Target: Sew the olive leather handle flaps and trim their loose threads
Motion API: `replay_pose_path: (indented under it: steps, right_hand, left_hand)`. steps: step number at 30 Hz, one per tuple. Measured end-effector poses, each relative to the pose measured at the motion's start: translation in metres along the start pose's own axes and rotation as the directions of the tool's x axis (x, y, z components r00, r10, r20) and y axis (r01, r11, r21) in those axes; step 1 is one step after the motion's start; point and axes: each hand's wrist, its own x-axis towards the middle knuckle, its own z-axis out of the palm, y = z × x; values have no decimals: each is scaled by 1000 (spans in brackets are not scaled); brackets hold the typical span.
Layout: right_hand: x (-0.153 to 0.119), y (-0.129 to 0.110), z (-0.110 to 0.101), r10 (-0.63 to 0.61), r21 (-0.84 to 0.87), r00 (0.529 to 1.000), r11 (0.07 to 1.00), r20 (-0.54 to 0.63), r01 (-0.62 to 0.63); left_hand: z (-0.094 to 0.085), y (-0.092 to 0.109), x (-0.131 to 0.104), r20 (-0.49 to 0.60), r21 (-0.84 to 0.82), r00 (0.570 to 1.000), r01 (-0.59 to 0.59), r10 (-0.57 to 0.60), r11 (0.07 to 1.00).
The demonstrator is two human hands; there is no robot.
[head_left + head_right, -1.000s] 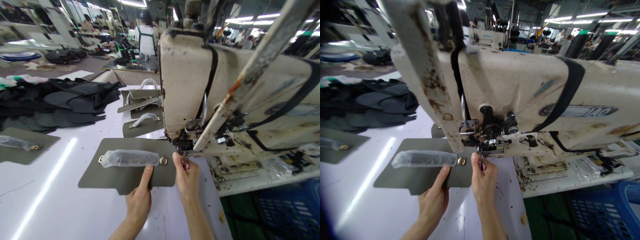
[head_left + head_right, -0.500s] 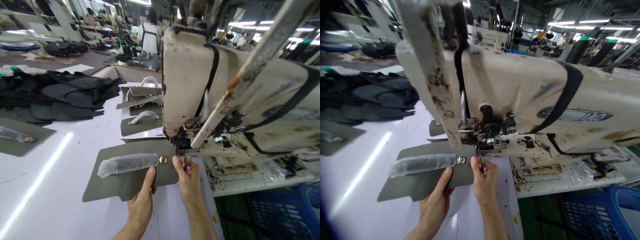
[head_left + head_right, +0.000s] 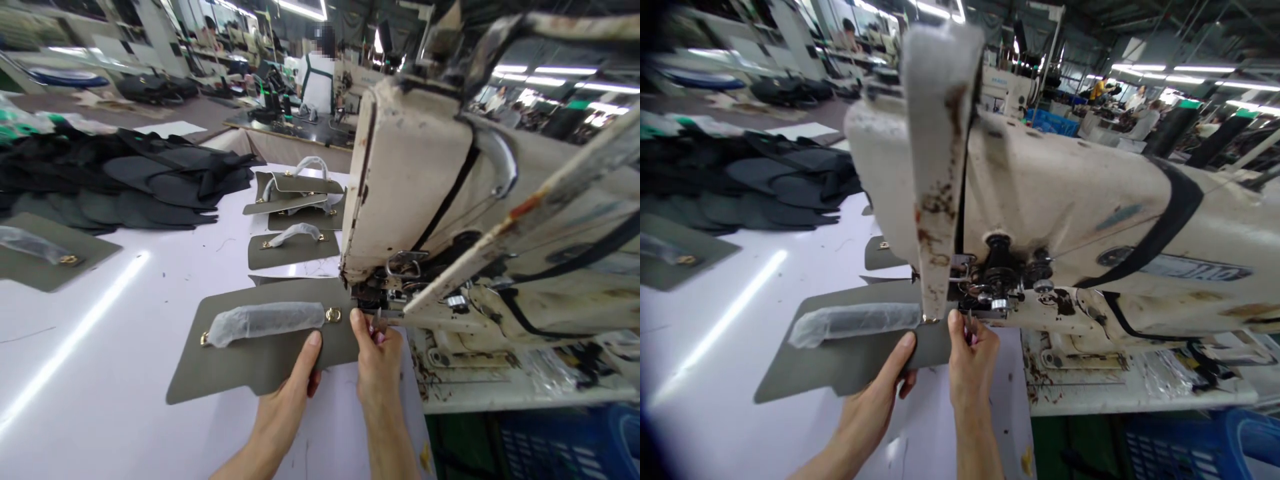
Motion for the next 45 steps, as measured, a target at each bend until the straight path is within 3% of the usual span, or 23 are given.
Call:
replay_pose_path:
  steps: [1,2,3,4,5,6,8,9,10,11,12,14,15,17,18,21,25,31,37,42,45]
  right_hand:
    - [0,2,0,-9,-22,1000,1000,-4,9]
    - [1,5,-1,-21,-54,1000,998,-9,21]
    - [1,7,-2,-35,-94,999,995,-14,34]
    - [1,9,-4,-50,-140,999,989,-16,48]
    - [1,10,-7,-63,-192,998,980,-17,59]
    - [0,10,-10,-74,-244,997,968,-16,68]
    - [-3,6,-18,-103,-337,994,938,-48,81]
    - [-5,2,-21,-129,-368,988,925,-85,89]
    - [-9,-3,-24,-167,-384,976,918,-140,102]
    - [-15,-9,-26,-202,-377,961,918,-188,119]
    - [-21,-16,-27,-220,-347,951,928,-216,136]
    - [-34,-29,-22,-176,-212,971,967,-161,140]
    - [-41,-35,-16,-112,-110,990,989,-90,102]
    - [-50,-44,-1,36,154,992,987,123,-55]
    - [-52,-46,7,108,286,966,942,233,-174]
    - [-45,-48,30,222,554,852,677,475,-485]
    - [-23,-46,47,279,673,764,363,582,-645]
    - [-4,-46,61,303,706,710,142,636,-693]
    - [6,-47,69,298,744,727,75,619,-664]
    - [0,-46,65,238,775,779,131,580,-618]
    - [-17,-47,61,206,743,770,206,603,-637]
  left_hand:
    - [-5,7,-7,202,76,976,60,-75,995]
    - [-11,15,-14,407,165,901,88,-149,982]
    - [-16,25,-20,575,240,793,72,-201,968]
    - [-20,36,-23,675,288,706,11,-211,958]
    - [-24,48,-22,727,306,662,-74,-183,949]
    - [-28,59,-17,736,288,667,-155,-115,945]
    - [-33,79,10,626,188,756,-382,189,905]
    - [-35,86,29,533,226,756,-560,380,797]
    - [-37,90,50,474,322,700,-703,535,634]
    - [-39,92,72,532,423,614,-789,583,445]
    - [-40,91,92,609,505,559,-820,563,269]
    - [-40,84,123,669,626,555,-780,494,30]
    - [-39,80,132,670,648,562,-762,485,-11]
    - [-38,73,139,646,681,576,-732,501,-37]
    - [-38,72,138,629,691,576,-722,522,-36]
    - [-44,75,126,545,740,563,-671,621,-41]
    - [-59,85,108,411,797,487,-603,771,-44]
    - [-65,87,96,381,791,426,-609,820,-51]
    - [-68,87,87,401,783,393,-616,828,-87]
    - [-66,97,94,432,801,386,-580,815,-149]
    - [-48,123,117,418,828,313,-518,853,-216]
